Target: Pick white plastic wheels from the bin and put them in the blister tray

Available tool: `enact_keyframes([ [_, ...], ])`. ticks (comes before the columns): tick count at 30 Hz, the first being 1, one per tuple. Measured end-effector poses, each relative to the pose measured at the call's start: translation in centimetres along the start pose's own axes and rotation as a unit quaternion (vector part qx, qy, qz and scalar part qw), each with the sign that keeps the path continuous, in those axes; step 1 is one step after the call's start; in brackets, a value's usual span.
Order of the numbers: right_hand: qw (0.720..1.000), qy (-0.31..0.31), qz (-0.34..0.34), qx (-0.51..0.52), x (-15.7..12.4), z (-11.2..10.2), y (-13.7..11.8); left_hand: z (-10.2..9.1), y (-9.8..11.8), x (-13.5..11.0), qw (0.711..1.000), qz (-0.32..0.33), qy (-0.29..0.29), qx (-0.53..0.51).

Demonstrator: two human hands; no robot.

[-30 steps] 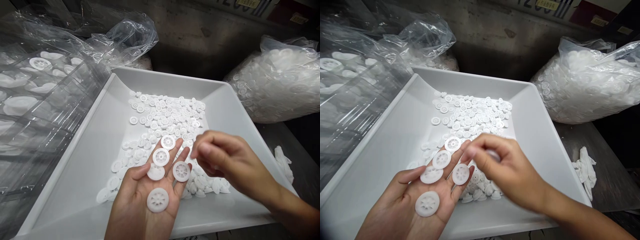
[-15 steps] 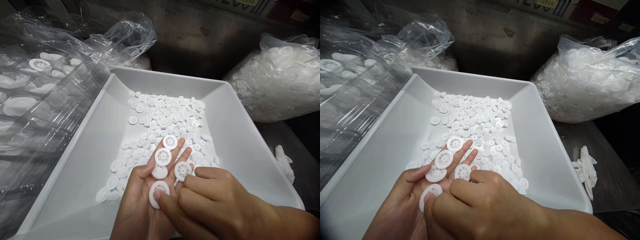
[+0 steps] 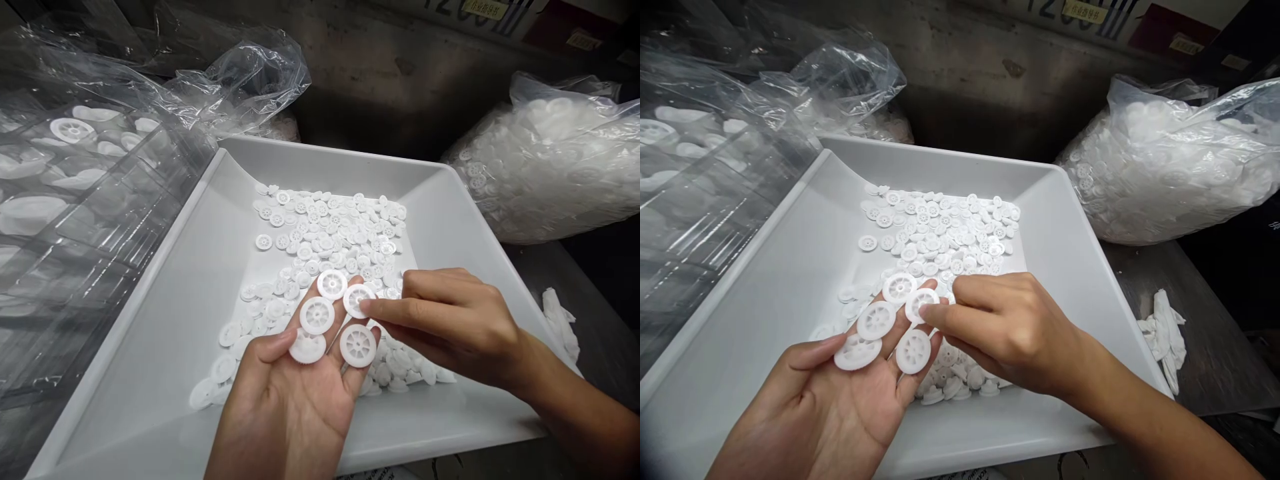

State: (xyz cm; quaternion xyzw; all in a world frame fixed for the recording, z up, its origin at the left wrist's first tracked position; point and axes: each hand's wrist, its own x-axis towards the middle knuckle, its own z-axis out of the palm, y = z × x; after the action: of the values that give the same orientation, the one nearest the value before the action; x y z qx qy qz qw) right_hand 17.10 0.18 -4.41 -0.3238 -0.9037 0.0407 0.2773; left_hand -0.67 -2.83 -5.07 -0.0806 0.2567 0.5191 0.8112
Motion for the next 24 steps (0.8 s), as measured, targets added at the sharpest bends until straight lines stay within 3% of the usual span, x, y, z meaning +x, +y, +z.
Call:
enact_keyframes([
  [6, 1.000, -0.011, 0.005, 0.003, -0.1, -0.1, -0.1, 0.9, 0.4, -0.6, 0.997, -0.020, 0.079, 0.009],
  [19, 1.000, -0.012, 0.013, 0.006, -0.1, -0.1, 0.0, 2.5, 0.8, -0.7, 0.991, -0.014, 0.125, 0.041],
  [24, 0.996, 0.044, 0.056, 0.058, 0.4, -0.4, -0.2, 3.0, 0.8, -0.8, 0.989, 0.001, 0.138, 0.058],
])
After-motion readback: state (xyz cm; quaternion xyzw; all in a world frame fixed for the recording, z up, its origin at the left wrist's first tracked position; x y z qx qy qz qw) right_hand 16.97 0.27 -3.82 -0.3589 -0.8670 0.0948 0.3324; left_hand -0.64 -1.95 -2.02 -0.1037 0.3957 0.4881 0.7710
